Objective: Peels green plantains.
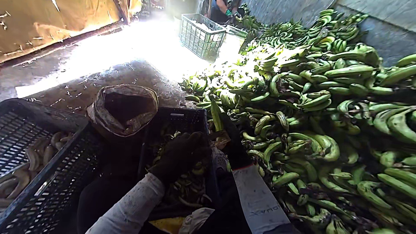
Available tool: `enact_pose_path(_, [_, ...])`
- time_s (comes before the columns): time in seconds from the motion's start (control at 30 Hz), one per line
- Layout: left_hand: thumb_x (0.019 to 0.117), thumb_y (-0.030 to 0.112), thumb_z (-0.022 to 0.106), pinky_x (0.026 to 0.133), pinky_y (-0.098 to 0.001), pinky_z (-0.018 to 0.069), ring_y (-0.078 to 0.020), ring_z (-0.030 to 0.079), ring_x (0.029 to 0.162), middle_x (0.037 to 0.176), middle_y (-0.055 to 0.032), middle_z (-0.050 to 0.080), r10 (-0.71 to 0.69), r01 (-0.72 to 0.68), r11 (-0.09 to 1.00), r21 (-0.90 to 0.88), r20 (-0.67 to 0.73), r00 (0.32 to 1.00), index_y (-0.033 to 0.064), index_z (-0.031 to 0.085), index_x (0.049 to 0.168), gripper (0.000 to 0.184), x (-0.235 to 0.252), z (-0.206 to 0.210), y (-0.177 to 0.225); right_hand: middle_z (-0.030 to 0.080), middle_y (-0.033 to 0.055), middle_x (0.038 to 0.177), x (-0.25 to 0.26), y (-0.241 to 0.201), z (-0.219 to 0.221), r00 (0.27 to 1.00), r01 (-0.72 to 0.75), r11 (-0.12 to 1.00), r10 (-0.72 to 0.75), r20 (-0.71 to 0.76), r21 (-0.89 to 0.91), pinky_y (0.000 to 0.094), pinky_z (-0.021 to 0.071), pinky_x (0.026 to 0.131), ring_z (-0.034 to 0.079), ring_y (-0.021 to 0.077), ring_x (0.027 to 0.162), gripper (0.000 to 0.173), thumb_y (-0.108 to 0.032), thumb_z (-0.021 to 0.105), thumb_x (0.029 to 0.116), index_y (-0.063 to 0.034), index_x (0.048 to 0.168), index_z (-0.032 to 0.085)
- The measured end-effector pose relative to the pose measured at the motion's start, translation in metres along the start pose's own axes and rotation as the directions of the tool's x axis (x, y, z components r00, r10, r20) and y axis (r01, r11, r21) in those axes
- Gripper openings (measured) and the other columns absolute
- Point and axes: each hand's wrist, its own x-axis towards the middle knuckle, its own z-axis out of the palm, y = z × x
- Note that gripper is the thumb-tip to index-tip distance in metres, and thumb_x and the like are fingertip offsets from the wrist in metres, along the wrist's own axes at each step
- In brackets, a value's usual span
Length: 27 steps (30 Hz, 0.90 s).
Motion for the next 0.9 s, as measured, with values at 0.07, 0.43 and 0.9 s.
enact_pose_path(0.07, [0.0991, 0.060, 0.054, 0.094, -0.0579, 0.0505, -0.0335, 0.064, 0.112, 0.121, -0.0135, 0.067, -0.036, 0.037, 0.999, 0.025, -0.026, 0.999, 0.0254, 0.058, 0.142, 0.055, 0.009, 0.002, -0.010, 0.066, 0.0034, 0.080, -0.002, 0.013, 0.002, 0.996, 0.007, 1.000, -0.009, 0.088, 0.024, 0.0275, 0.0578, 0.057, 0.065, 0.0112, 0.064, 0.038, -0.043, 0.036, 0.1086, -0.0132, 0.117, 0.059])
enact_pose_path(0.43, [0.1006, 0.049, 0.060, 0.077, -0.0547, 0.0570, -0.0267, 0.067, 0.092, 0.112, -0.0096, 0.066, -0.124, 0.063, 0.981, -0.185, -0.340, 0.932, 0.0222, 0.060, 0.132, 0.041, 0.011, -0.013, -0.036, 0.069, 0.0058, 0.085, -0.016, 0.025, -0.007, 0.994, 0.063, 0.994, -0.054, 0.099, -0.090, 0.0291, 0.0612, 0.056, 0.069, 0.0138, 0.064, 0.046, -0.047, 0.048, 0.1040, -0.0107, 0.130, 0.056])
enact_pose_path(0.9, [0.1022, 0.050, 0.056, 0.084, -0.0584, 0.0547, -0.0326, 0.066, 0.101, 0.116, -0.0141, 0.064, -0.113, 0.098, 0.994, -0.055, -0.440, 0.891, 0.0180, 0.055, 0.137, 0.047, 0.015, -0.005, -0.066, 0.071, 0.0081, 0.083, -0.023, 0.045, 0.004, 0.951, -0.138, 0.990, 0.136, 0.278, -0.012, 0.0273, 0.0584, 0.052, 0.068, 0.0133, 0.061, 0.046, -0.045, 0.043, 0.1046, -0.0054, 0.120, 0.060])
